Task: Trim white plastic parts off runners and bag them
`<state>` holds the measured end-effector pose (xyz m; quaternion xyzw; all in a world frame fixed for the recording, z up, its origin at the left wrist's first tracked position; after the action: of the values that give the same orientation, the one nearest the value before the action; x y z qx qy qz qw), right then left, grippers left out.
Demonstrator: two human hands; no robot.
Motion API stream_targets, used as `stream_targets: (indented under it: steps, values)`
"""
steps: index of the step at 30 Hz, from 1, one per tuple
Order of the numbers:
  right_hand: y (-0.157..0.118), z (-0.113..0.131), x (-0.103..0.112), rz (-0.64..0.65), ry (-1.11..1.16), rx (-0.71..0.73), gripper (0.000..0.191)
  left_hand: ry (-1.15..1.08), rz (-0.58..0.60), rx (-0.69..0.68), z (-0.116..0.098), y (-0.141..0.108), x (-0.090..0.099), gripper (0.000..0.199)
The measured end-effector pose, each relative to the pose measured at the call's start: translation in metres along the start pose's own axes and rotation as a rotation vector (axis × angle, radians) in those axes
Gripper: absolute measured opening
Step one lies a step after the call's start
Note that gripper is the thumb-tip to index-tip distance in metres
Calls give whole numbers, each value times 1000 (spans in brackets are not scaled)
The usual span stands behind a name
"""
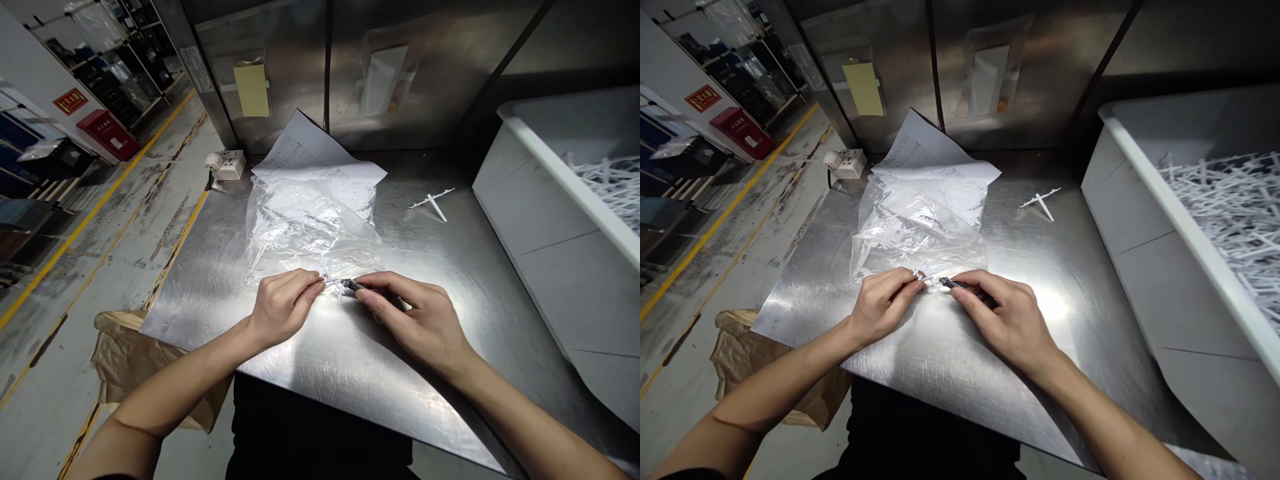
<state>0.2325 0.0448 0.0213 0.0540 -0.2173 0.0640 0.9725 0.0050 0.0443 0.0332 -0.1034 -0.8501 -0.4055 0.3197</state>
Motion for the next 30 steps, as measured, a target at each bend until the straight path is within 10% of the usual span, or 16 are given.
stream_targets:
  steps: [12,30]
  values:
    - [5,-11,-5,43,136,-190,32,61,51,31,6,-2,-1,14]
    - [-1,3,-4,96,142,-67,19,46,11,10,3,0,3,14]
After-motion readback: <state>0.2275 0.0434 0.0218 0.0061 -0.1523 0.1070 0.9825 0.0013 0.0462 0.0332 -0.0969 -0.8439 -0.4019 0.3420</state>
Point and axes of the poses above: each hand's wrist, its own y-axis towards the middle knuckle, its own x-axis out of the back of the hand, z = x × y, the point moved 5 cm from there along y, towards the middle knuckle, and after that the axes turned 7 degrees about -x, right-handed, at the moved point
